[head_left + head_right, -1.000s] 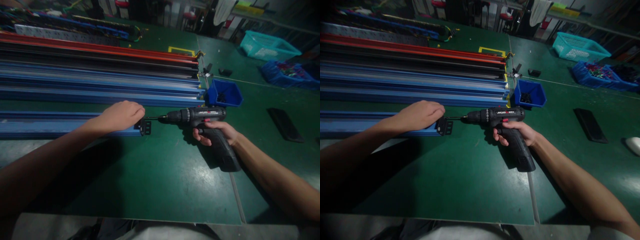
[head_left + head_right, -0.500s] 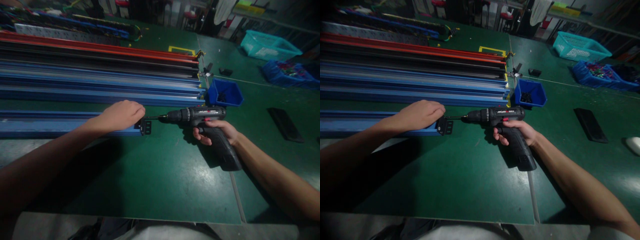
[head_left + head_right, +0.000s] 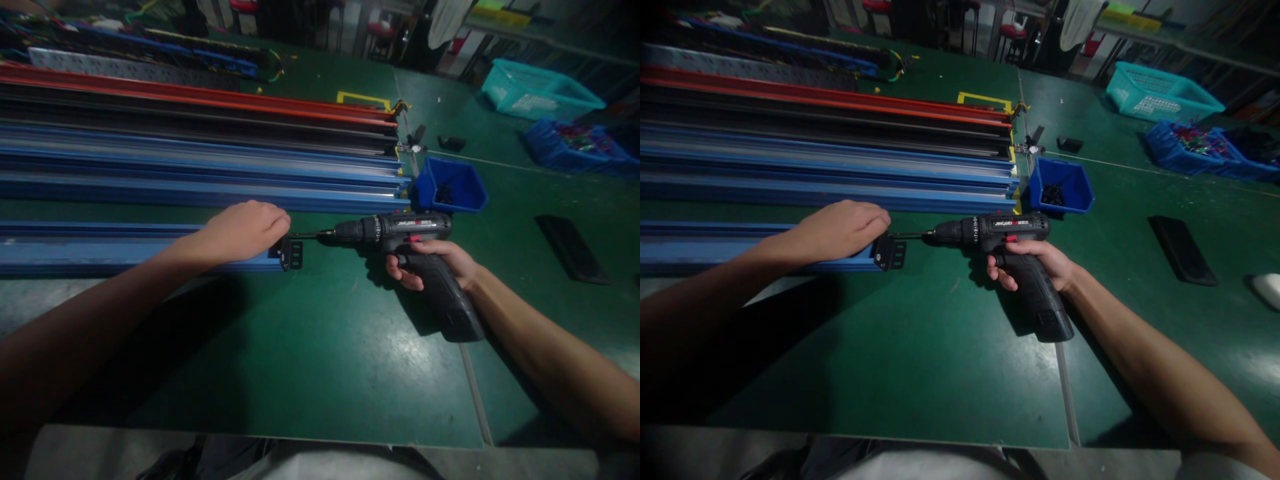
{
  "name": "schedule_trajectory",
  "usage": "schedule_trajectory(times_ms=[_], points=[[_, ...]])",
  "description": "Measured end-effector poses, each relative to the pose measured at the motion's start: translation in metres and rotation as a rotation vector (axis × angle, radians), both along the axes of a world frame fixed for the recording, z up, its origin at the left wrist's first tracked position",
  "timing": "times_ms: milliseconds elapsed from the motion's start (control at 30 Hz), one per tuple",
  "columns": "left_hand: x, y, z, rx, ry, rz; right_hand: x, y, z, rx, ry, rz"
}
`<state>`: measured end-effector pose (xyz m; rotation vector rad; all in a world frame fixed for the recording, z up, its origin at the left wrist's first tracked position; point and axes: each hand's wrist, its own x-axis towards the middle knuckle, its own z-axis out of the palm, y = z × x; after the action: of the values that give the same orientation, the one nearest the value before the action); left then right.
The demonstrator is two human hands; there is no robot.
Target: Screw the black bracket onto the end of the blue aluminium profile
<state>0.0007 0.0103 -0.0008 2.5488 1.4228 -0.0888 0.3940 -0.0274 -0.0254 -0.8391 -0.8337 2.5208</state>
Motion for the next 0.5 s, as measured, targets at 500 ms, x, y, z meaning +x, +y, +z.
schedule_trajectory(times_ms=[500], points=[[-0.0019, 0.0014, -0.0020, 0.022, -0.004, -0.036, -0.0008, -0.0009, 0.0034, -0.030, -0.033, -0.010]])
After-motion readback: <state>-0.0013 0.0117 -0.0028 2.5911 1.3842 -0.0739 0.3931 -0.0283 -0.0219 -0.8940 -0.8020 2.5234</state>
